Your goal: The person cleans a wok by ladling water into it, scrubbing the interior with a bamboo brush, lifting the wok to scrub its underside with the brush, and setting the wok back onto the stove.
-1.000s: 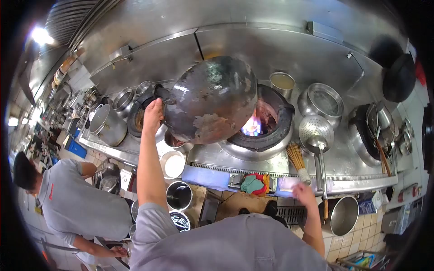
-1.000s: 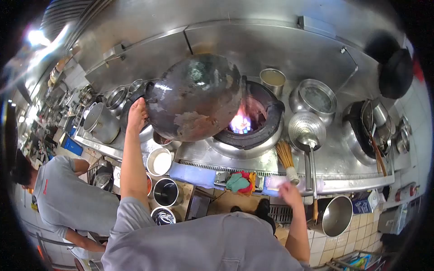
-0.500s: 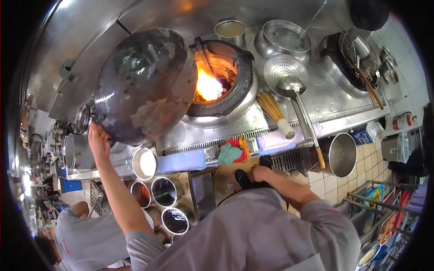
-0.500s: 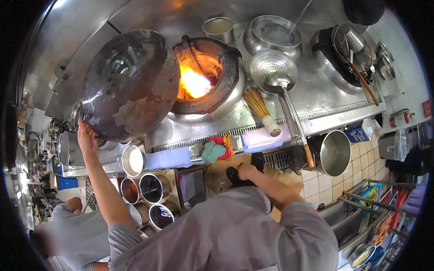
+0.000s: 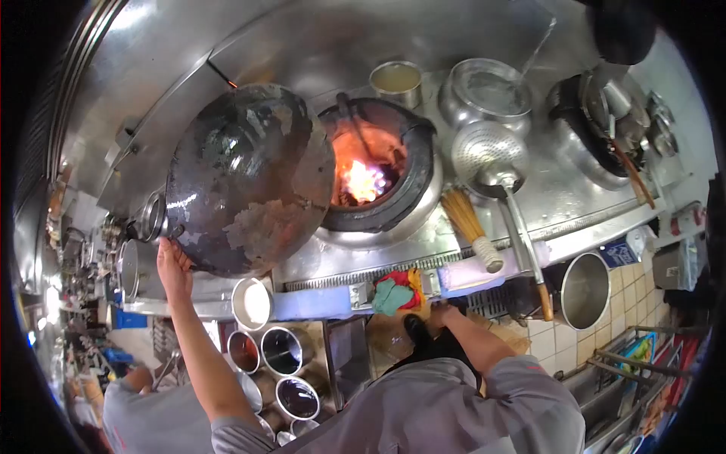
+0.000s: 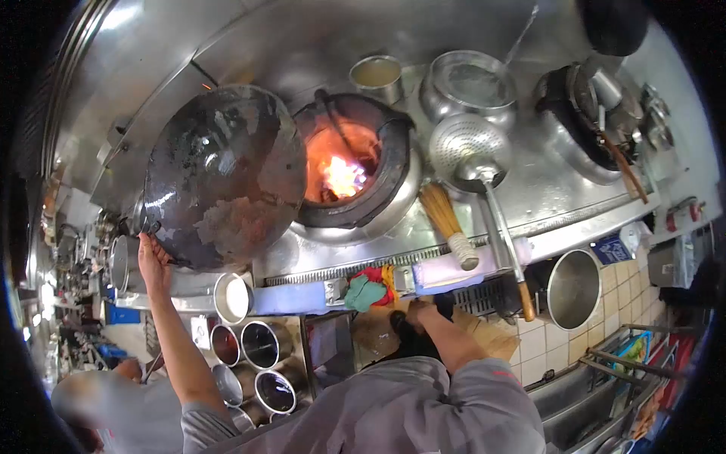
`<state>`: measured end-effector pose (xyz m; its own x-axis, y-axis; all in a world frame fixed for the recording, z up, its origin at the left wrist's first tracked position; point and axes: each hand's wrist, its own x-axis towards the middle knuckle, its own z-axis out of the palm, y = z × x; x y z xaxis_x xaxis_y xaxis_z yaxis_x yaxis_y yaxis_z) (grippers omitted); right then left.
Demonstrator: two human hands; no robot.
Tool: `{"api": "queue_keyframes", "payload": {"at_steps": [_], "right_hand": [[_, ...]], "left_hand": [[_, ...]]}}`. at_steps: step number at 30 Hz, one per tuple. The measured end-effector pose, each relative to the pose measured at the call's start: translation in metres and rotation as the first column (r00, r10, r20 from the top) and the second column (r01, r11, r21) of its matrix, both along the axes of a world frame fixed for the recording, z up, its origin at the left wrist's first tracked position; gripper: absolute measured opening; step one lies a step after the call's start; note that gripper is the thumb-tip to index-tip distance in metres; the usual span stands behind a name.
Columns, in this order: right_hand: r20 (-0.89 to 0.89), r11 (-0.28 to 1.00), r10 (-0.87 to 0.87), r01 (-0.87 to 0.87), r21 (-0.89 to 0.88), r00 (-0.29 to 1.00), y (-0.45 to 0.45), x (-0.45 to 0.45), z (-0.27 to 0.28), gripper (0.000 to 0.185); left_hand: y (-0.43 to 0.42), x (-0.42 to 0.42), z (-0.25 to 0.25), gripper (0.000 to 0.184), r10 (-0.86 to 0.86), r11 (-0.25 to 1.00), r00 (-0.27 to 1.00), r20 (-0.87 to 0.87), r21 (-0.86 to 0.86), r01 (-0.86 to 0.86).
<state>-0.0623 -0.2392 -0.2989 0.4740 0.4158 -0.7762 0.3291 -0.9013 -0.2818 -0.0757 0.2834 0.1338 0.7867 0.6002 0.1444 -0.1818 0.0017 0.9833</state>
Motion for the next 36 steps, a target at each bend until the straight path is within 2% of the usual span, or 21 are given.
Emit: {"api": "queue_keyframes", "payload": {"at_steps": [1, 2, 3, 4, 6, 7, 8, 9, 11, 13, 17, 21, 25, 27, 28, 29, 31, 32, 34, 35, 36], "right_hand": [[-0.022, 0.987, 0.155, -0.154, 0.054, 0.988, 0.002, 0.002, 0.022, 0.054], [-0.039, 0.969, 0.120, -0.109, 0.222, 0.992, -0.005, 0.001, 0.045, 0.055], [-0.053, 0.921, 0.090, -0.063, 0.385, 0.994, -0.015, 0.004, 0.109, 0.057], [-0.035, 0.929, 0.061, -0.044, 0.368, 0.998, -0.027, 0.013, 0.160, 0.057], [-0.057, 0.840, -0.106, 0.120, 0.530, 0.993, -0.045, 0.028, 0.230, 0.046], [0.186, 0.654, -0.380, 0.121, 0.747, 0.906, -0.053, 0.029, 0.239, 0.030], [0.180, 0.687, -0.494, 0.256, 0.680, 0.850, -0.066, 0.043, 0.250, 0.027], [0.352, 0.686, -0.618, 0.263, 0.678, 0.703, -0.071, 0.055, 0.247, 0.025], [0.486, 0.743, -0.638, 0.312, 0.592, 0.597, -0.079, 0.069, 0.248, 0.028], [0.689, 0.879, -0.472, 0.352, 0.321, 0.550, -0.083, 0.082, 0.239, 0.036], [0.598, 0.885, -0.451, 0.417, 0.205, 0.663, -0.080, 0.085, 0.215, 0.061], [0.580, 0.852, -0.505, 0.476, 0.217, 0.639, -0.077, 0.093, 0.202, 0.060], [0.472, 0.843, -0.531, 0.497, 0.207, 0.704, -0.091, 0.112, 0.207, 0.059], [0.045, 0.657, -0.695, 0.608, 0.445, 0.718, -0.107, 0.126, 0.222, 0.058], [-0.251, 0.438, -0.771, 0.773, 0.458, 0.586, -0.118, 0.121, 0.244, 0.061], [-0.261, 0.432, -0.768, 0.773, 0.464, 0.585, -0.128, 0.120, 0.239, 0.061], [-0.551, -0.028, -0.648, 0.706, 0.708, 0.526, -0.155, 0.110, 0.225, 0.065], [-0.555, -0.026, -0.644, 0.710, 0.703, 0.526, -0.173, 0.107, 0.222, 0.065], [-0.867, -0.359, -0.271, 0.792, 0.493, 0.417, -0.206, 0.095, 0.235, 0.067], [-0.874, -0.362, -0.264, 0.798, 0.482, 0.408, -0.223, 0.100, 0.233, 0.067], [-0.672, -0.229, -0.514, 0.670, 0.706, 0.533, -0.238, 0.108, 0.231, 0.071]], "left_hand": [[-0.001, 0.002, 0.001, 0.031, -0.027, 0.999, 0.999, 0.021, -0.017, 0.027], [-0.003, 0.006, 0.002, 0.030, 0.006, 1.000, 1.000, 0.017, 0.004, -0.006], [-0.004, 0.011, 0.001, 0.029, 0.039, 0.999, 0.999, 0.015, 0.024, -0.040], [0.003, 0.015, -0.004, 0.027, 0.018, 1.000, 0.999, 0.048, 0.025, -0.019], [0.006, 0.019, -0.003, 0.026, -0.016, 1.000, 0.999, 0.049, 0.027, 0.015], [-0.001, 0.022, 0.003, 0.025, -0.024, 0.999, 0.999, 0.027, 0.046, 0.023], [-0.010, 0.027, 0.007, 0.025, 0.075, 0.996, 0.997, 0.022, 0.055, -0.076], [-0.015, 0.030, 0.011, 0.025, 0.059, 0.997, 0.998, 0.037, 0.053, -0.061], [-0.021, 0.030, 0.016, 0.026, 0.018, 1.000, 1.000, 0.024, 0.024, -0.018], [-0.022, 0.034, 0.017, 0.027, -0.028, 0.999, 0.998, 0.048, 0.042, 0.026], [-0.033, 0.041, 0.021, 0.029, -0.017, 0.995, 0.999, 0.037, 0.096, 0.013], [-0.063, 0.048, 0.032, 0.029, -0.038, 0.983, 0.999, 0.029, 0.179, 0.032], [-0.122, 0.058, 0.040, 0.029, -0.086, 0.966, 0.996, 0.024, 0.248, 0.078], [-0.153, 0.068, 0.045, 0.025, -0.060, 0.927, 0.998, -0.022, 0.369, 0.064], [-0.174, 0.072, 0.051, 0.024, -0.042, 0.900, 0.997, -0.061, 0.432, 0.065], [-0.181, 0.084, 0.050, 0.025, -0.098, 0.852, 0.994, -0.049, 0.512, 0.109], [-0.213, 0.100, 0.062, 0.026, -0.078, 0.825, 0.996, -0.054, 0.557, 0.095], [-0.221, 0.109, 0.066, 0.026, -0.072, 0.824, 0.996, -0.060, 0.558, 0.093], [-0.236, 0.129, 0.080, 0.025, -0.035, 0.764, 0.998, -0.045, 0.642, 0.056], [-0.258, 0.136, 0.093, 0.026, -0.065, 0.802, 0.998, -0.016, 0.595, 0.062], [-0.267, 0.146, 0.106, 0.025, -0.063, 0.805, 0.997, -0.041, 0.588, 0.075]]}}
